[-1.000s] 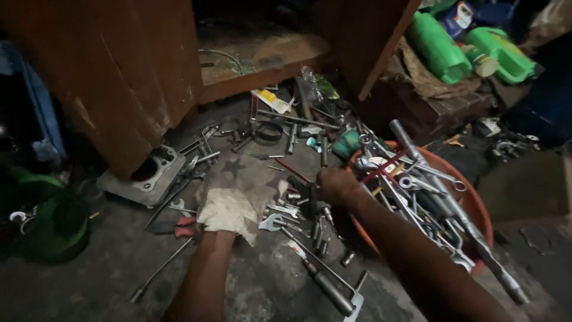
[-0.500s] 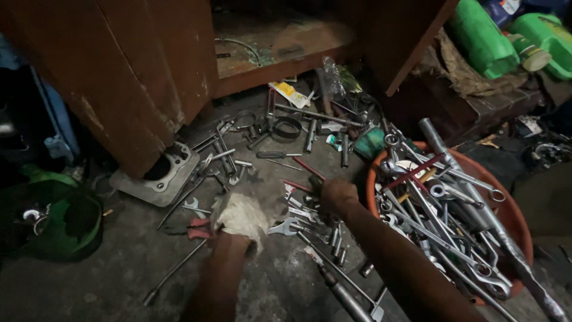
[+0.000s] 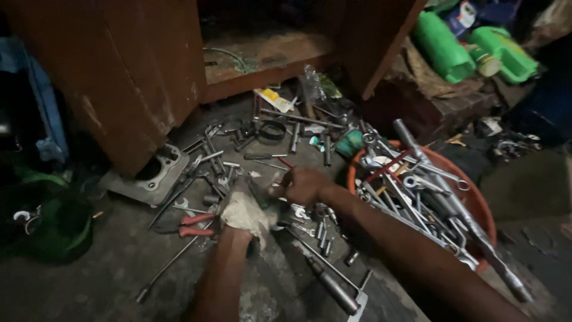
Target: The person sits on the floor and wipes various metal tools, including wrenches and pliers, with a cloth. They pick up each tool from a scattered pile on the floor, clean it, and place it into a red plastic basin.
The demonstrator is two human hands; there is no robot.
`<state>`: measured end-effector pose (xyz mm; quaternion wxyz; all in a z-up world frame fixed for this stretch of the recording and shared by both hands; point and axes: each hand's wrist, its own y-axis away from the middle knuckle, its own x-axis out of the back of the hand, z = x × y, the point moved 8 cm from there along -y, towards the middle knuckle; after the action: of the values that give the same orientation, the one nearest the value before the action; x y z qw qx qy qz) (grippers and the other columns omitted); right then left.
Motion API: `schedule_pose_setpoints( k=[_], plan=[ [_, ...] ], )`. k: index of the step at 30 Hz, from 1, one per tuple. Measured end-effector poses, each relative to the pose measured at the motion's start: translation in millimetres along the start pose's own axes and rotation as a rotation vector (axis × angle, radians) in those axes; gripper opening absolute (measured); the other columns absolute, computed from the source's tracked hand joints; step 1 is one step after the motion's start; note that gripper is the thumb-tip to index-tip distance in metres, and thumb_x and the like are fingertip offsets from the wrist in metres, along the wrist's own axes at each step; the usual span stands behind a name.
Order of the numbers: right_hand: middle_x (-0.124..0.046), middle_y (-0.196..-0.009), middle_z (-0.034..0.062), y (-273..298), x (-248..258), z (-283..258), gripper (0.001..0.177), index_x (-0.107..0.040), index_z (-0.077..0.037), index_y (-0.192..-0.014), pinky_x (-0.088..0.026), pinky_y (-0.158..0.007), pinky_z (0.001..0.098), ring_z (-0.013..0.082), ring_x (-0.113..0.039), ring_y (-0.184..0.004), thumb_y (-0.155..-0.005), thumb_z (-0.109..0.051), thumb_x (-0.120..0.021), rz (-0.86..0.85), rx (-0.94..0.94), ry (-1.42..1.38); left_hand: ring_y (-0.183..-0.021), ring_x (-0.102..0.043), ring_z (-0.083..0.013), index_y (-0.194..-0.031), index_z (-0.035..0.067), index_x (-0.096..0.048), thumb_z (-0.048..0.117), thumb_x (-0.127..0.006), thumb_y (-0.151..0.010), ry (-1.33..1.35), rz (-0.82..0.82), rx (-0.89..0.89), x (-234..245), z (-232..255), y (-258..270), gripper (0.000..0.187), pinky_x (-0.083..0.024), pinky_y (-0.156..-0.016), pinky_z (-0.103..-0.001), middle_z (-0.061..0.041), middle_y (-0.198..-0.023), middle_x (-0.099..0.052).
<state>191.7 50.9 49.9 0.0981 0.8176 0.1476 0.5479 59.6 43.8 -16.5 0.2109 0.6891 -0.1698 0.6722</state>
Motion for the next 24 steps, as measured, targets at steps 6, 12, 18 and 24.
schedule_pose_setpoints(
  k=[6, 12, 18, 24],
  plan=[
    [-0.078, -0.105, 0.0144, 41, 21, 1, 0.045, -0.080, -0.015, -0.103, -0.057, -0.090, 0.0428, 0.0314, -0.075, -0.098, -0.081, -0.053, -0.070, -0.041, 0.021, 0.174, -0.117, -0.057, -0.0242, -0.122, 0.019, -0.063, 0.038, -0.042, -0.100, 0.058, -0.007, 0.094, 3, -14, -3, 0.036, -0.045, -0.098, -0.046, -0.004, -0.124, -0.064],
    [-0.074, -0.109, 0.0197, 81, 13, 11, 0.044, -0.069, -0.008, -0.112, -0.057, -0.090, 0.0489, 0.0369, -0.071, -0.104, -0.086, -0.044, -0.069, -0.189, -0.098, 0.374, -0.119, -0.057, -0.0243, -0.123, 0.020, -0.063, 0.038, -0.042, -0.100, 0.307, -0.048, 0.132, -6, -6, -1, 0.037, -0.044, -0.099, -0.046, -0.004, -0.125, -0.064],
    [-0.073, -0.116, 0.0174, 87, 3, 28, 0.052, -0.075, -0.008, -0.110, -0.053, -0.096, 0.0486, 0.0366, -0.069, -0.110, -0.093, -0.055, -0.060, -0.252, -0.049, 0.564, -0.120, -0.056, -0.0243, -0.124, 0.020, -0.063, 0.038, -0.042, -0.100, 0.436, 0.043, 0.193, 3, 11, 2, 0.037, -0.043, -0.100, -0.047, -0.004, -0.126, -0.064],
    [-0.073, -0.118, 0.0166, 87, -25, 24, 0.042, -0.070, -0.011, -0.126, -0.055, -0.089, 0.0501, 0.0368, -0.069, -0.107, -0.099, -0.041, -0.058, -0.294, 0.260, 0.671, -0.121, -0.056, -0.0244, -0.125, 0.021, -0.063, 0.038, -0.042, -0.100, 0.356, 0.163, 0.324, 10, 16, 12, 0.037, -0.042, -0.101, -0.047, -0.004, -0.127, -0.064]
  ],
)
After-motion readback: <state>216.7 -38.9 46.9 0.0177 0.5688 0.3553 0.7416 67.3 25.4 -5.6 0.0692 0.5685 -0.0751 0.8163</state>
